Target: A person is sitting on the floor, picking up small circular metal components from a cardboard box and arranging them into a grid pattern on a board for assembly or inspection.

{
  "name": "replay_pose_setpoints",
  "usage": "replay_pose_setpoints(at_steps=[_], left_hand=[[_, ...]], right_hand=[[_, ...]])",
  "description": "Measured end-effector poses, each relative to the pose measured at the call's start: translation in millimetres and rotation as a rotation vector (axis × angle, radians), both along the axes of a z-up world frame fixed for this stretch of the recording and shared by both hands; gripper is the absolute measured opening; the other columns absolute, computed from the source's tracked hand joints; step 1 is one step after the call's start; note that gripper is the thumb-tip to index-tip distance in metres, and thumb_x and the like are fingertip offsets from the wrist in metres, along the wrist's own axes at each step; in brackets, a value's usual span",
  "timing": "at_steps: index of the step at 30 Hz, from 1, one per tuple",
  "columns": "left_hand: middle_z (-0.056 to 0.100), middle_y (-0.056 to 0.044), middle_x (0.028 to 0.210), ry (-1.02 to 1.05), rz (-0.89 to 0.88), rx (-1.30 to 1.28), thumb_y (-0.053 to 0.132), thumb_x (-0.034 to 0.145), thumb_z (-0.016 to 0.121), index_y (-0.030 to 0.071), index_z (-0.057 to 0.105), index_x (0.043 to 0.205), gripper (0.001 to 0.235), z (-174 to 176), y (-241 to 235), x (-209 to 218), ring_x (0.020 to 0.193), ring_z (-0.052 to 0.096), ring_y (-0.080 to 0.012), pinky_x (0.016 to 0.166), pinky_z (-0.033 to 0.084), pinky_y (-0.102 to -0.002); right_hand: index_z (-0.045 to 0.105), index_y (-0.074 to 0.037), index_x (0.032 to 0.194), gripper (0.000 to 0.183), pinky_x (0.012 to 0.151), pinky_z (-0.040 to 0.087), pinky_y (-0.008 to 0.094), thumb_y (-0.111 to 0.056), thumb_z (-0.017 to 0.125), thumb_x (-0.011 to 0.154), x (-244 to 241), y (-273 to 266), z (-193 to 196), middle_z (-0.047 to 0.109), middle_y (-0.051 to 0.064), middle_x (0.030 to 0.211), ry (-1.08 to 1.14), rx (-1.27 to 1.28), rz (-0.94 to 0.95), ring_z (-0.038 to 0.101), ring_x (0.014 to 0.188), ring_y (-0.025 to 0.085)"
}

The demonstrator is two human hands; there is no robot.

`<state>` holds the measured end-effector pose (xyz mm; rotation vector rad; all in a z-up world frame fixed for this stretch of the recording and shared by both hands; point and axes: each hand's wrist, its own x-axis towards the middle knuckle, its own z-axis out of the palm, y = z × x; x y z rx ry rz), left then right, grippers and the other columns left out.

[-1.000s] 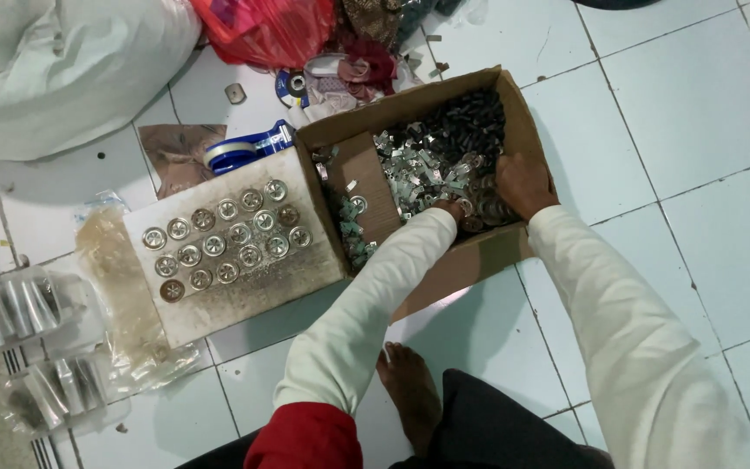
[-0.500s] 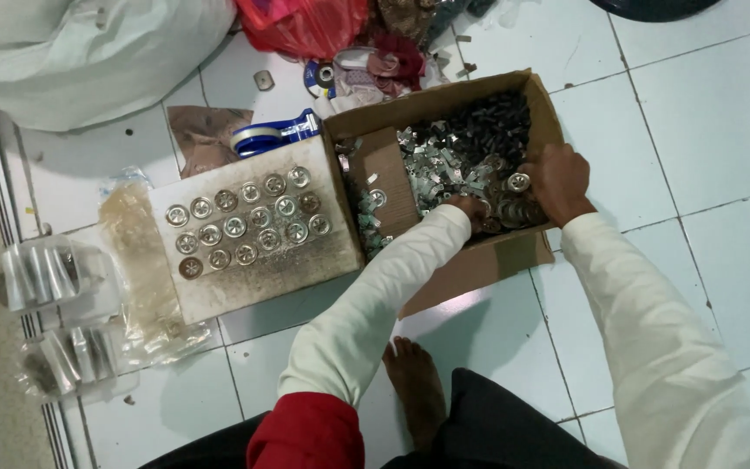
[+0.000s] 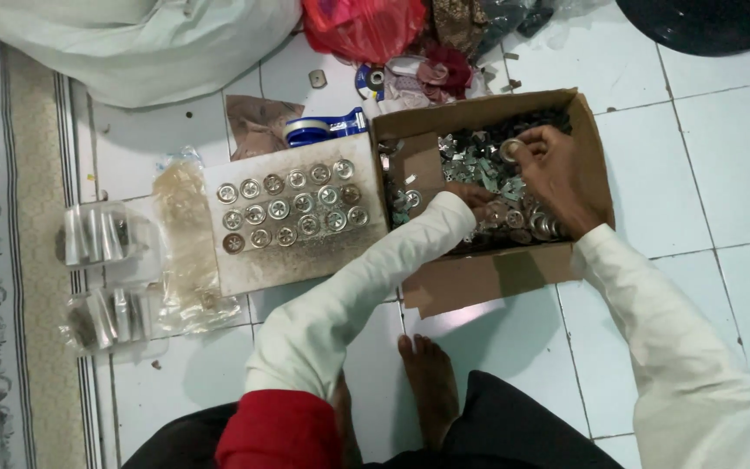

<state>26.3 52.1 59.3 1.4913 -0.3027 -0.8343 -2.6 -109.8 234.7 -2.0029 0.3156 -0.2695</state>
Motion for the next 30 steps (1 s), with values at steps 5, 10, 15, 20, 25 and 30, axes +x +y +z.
replay_pose_setpoints(at_steps=[5, 10, 15, 20, 25, 30], left_hand=[[0.078, -0.012, 0.087, -0.172, 0.028, 0.148, 0.022, 0.079, 0.088, 0.011, 0.079, 0.102, 0.027, 98, 127, 19, 0.085, 0.076, -0.0253, 0.077, 0.061, -0.038], [0.077, -0.021, 0.079, -0.109, 0.298, 0.348, 0.001, 0.083, 0.081, 0.003, 0.080, 0.103, 0.020, 160, 271, 21, 0.066, 0.077, -0.0250, 0.054, 0.064, -0.032], [0.075, -0.026, 0.080, 0.101, 0.512, 0.423, 0.004, 0.081, 0.088, -0.003, 0.074, 0.111, 0.034, 87, 379, 4, 0.068, 0.078, -0.0282, 0.062, 0.069, -0.034], [0.077, -0.022, 0.090, 0.128, 0.561, 0.474, 0.006, 0.080, 0.087, 0.003, 0.078, 0.109, 0.030, 7, 404, -5, 0.078, 0.078, -0.0276, 0.071, 0.066, -0.036], [0.079, -0.007, 0.083, 0.034, 0.517, 0.571, 0.020, 0.068, 0.096, 0.025, 0.083, 0.093, 0.029, -50, 402, -7, 0.077, 0.077, -0.0159, 0.076, 0.063, -0.032], [0.080, -0.008, 0.092, -0.009, 0.481, 0.646, 0.020, 0.076, 0.088, 0.020, 0.082, 0.103, 0.028, -21, 392, -5, 0.093, 0.077, -0.0246, 0.088, 0.062, -0.040]], right_hand=[[0.066, 0.007, 0.112, 0.018, 0.052, 0.063, 0.037, -0.006, 0.070, 0.100, 1, 70, 33, 0.070, 0.025, 0.089, 0.067, 0.114, 0.094, 0.074, 0.072, 0.030], [0.063, 0.010, 0.122, 0.030, 0.051, 0.061, 0.032, 0.001, 0.071, 0.094, 1, 140, 28, 0.069, 0.024, 0.087, 0.129, 0.192, 0.298, 0.071, 0.067, 0.024], [0.068, 0.012, 0.110, 0.024, 0.060, 0.058, 0.041, 0.005, 0.074, 0.088, -10, 219, 17, 0.071, 0.028, 0.082, 0.115, 0.164, 0.585, 0.069, 0.071, 0.025], [0.075, -0.004, 0.108, 0.023, 0.071, 0.059, 0.038, -0.009, 0.079, 0.086, -8, 268, -31, 0.074, 0.016, 0.082, 0.167, 0.064, 0.643, 0.072, 0.079, 0.027], [0.075, -0.009, 0.109, 0.023, 0.074, 0.060, 0.043, -0.013, 0.078, 0.086, -7, 293, -47, 0.077, 0.016, 0.084, 0.203, -0.041, 0.657, 0.076, 0.085, 0.032], [0.075, -0.012, 0.110, 0.024, 0.076, 0.060, 0.044, -0.019, 0.076, 0.087, -6, 298, -50, 0.078, 0.016, 0.091, 0.155, -0.202, 0.660, 0.076, 0.088, 0.035]])
